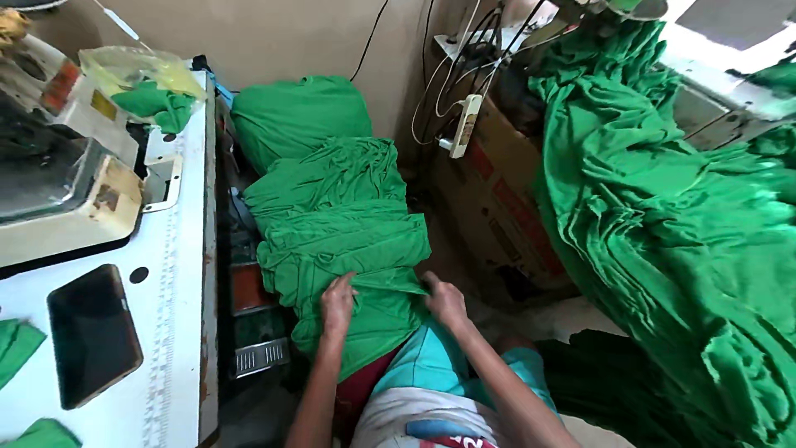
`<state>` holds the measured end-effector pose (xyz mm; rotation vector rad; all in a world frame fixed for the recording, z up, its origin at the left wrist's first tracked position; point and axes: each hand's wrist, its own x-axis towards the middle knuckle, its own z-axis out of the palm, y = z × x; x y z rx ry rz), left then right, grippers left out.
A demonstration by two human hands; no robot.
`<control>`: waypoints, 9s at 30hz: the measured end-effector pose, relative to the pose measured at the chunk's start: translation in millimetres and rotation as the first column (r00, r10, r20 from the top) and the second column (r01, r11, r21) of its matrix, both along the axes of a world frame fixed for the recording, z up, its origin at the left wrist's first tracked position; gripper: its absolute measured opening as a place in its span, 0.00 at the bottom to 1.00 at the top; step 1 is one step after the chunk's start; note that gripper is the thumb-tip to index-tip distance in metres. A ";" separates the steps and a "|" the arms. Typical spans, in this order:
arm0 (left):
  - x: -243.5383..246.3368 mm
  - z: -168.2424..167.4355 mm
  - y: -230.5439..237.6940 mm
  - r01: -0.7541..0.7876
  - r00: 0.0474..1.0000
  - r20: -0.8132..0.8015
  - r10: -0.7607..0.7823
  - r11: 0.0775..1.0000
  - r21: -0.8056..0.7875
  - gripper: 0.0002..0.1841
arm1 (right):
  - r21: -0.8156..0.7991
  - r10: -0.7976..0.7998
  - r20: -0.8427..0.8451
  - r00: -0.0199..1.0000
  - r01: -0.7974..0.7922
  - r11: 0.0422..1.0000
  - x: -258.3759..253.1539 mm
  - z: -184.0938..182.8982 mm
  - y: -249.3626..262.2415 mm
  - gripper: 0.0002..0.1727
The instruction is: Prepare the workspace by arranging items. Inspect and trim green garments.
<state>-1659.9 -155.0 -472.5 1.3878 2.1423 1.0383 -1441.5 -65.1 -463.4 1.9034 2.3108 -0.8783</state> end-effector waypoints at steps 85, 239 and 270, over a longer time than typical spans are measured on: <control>31.1 -14.8 3.1 0.246 0.952 -0.039 -0.304 0.834 -0.494 0.18 | -0.380 -0.161 -0.653 0.740 -0.137 0.915 -24.9 -51.5 -19.6 0.19; 19.1 -29.9 16.3 0.357 0.926 0.250 -0.284 0.875 -0.327 0.22 | -0.278 0.163 -0.239 0.957 -0.228 0.933 -49.2 -36.2 -13.1 0.24; 18.8 -29.9 13.5 0.355 0.919 0.285 -0.273 0.887 -0.296 0.22 | -0.545 -0.530 -0.834 0.152 -0.086 0.834 -36.1 -51.0 -12.4 0.11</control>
